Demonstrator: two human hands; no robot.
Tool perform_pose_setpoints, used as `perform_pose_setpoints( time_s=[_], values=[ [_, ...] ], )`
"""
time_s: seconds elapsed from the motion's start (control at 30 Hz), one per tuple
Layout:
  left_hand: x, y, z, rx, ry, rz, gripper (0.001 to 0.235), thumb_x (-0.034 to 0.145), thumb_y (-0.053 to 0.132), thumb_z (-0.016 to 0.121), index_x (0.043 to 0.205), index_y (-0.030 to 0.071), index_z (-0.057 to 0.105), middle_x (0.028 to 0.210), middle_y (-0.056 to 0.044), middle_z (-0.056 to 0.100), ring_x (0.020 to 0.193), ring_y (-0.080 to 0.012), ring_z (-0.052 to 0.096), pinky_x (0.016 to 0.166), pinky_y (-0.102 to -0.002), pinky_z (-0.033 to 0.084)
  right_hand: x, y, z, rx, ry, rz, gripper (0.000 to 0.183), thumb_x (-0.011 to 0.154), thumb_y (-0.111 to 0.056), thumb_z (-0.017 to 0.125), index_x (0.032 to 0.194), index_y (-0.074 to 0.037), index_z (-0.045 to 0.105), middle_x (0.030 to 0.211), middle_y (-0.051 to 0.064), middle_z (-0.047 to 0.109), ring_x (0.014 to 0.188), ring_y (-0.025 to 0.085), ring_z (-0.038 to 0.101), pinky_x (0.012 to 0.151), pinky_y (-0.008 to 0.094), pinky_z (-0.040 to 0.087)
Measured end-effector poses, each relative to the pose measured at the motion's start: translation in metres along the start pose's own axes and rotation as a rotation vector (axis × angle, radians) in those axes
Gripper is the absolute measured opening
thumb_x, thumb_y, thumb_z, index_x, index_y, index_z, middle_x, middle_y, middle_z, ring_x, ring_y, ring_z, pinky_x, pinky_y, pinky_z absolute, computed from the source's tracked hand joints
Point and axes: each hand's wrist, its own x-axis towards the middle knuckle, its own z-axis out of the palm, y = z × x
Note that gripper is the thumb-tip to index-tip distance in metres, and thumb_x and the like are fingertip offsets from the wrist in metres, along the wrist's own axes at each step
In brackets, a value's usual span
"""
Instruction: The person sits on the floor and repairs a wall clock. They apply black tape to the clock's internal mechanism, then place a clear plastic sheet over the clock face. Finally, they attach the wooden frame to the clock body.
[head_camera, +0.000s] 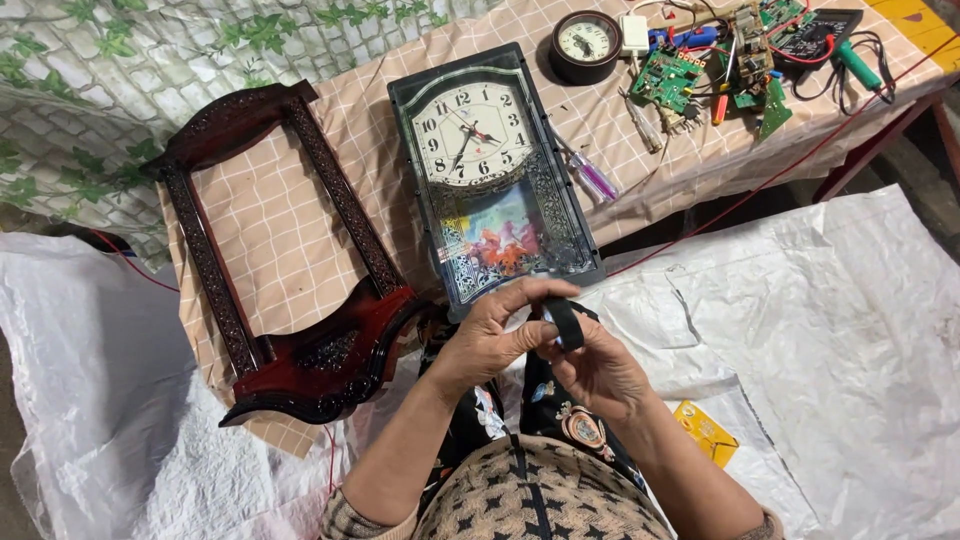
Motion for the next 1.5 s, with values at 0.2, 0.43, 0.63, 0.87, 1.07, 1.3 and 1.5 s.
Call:
perform_pose_setpoints(
  time_s=[0.2, 0.43, 0.63, 0.87, 1.07, 1.3, 1.5],
  values=[
    [-0.008, -0.023, -0.002, -0.161, 0.163, -0.089, 0.035, 0.084, 0.003, 0.080, 0.117, -0.004, 0.069, 0.095, -0.013, 0.072, 0.081, -0.0128, 0.066, 0.075, -0.029, 0.060, -0.015, -0.006, 0.048, -0.504, -0.061, -0.513, 0.040, 0.104, -0.021, 0.049, 0.131, 0.005, 0.062, 0.117, 0.016, 0.072, 0.099, 0.017, 0.067, 0.081, 0.032, 0.063],
    [-0.009, -0.034, 0.004, -0.213, 0.263, -0.097, 0.027, 0.087, 0.004, 0.078, 0.111, -0.006, 0.072, 0.085, -0.016, 0.074, 0.078, -0.0137, 0.067, 0.072, -0.027, 0.059, -0.026, -0.010, 0.048, -0.878, -0.321, -0.953, 0.050, 0.090, -0.008, 0.071, 0.136, 0.009, 0.060, 0.117, 0.023, 0.061, 0.098, 0.021, 0.063, 0.085, 0.032, 0.058],
    [-0.009, -0.044, 0.018, -0.374, 0.378, -0.136, 0.028, 0.088, 0.006, 0.077, 0.109, -0.011, 0.070, 0.071, -0.019, 0.069, 0.065, -0.0206, 0.071, 0.062, -0.030, 0.061, -0.032, 0.000, 0.040, -0.905, -0.157, -1.233, 0.018, 0.084, 0.003, 0.076, 0.101, 0.001, 0.079, 0.103, 0.022, 0.065, 0.091, 0.024, 0.066, 0.077, 0.033, 0.057],
    [-0.010, -0.056, 0.019, -0.514, 0.447, -0.205, 0.027, 0.093, 0.010, 0.073, 0.108, -0.011, 0.068, 0.068, -0.017, 0.067, 0.059, -0.0181, 0.069, 0.053, -0.027, 0.058, -0.034, 0.001, 0.056, -0.901, -0.175, -1.310, 0.019, 0.088, 0.004, 0.070, 0.107, 0.003, 0.070, 0.103, 0.019, 0.065, 0.090, 0.021, 0.067, 0.077, 0.031, 0.059],
    [-0.013, -0.048, 0.026, -0.455, 0.514, -0.243, 0.024, 0.093, 0.013, 0.074, 0.105, -0.008, 0.070, 0.067, -0.014, 0.068, 0.055, -0.0162, 0.067, 0.048, -0.025, 0.055, -0.032, 0.001, 0.053, -0.887, -0.213, -1.189, 0.034, 0.086, 0.002, 0.076, 0.119, 0.008, 0.068, 0.110, 0.021, 0.059, 0.095, 0.021, 0.065, 0.083, 0.033, 0.058],
    [-0.011, -0.059, 0.032, -0.390, 0.633, -0.246, 0.022, 0.091, 0.013, 0.076, 0.100, -0.006, 0.072, 0.064, -0.013, 0.067, 0.053, -0.0155, 0.067, 0.044, -0.026, 0.056, -0.032, 0.008, 0.045, -0.876, -0.138, -1.215, 0.013, 0.085, 0.006, 0.076, 0.096, 0.000, 0.074, 0.105, 0.016, 0.059, 0.087, 0.016, 0.063, 0.076, 0.030, 0.058],
    [-0.008, -0.065, 0.034, -0.403, 0.638, -0.289, 0.021, 0.092, 0.015, 0.077, 0.097, -0.005, 0.074, 0.065, -0.014, 0.068, 0.055, -0.0179, 0.066, 0.046, -0.029, 0.058, -0.040, 0.002, 0.065, -0.791, -0.095, -1.140, 0.027, 0.088, 0.002, 0.076, 0.112, 0.006, 0.066, 0.102, 0.018, 0.062, 0.084, 0.018, 0.065, 0.082, 0.033, 0.059]
  ],
)
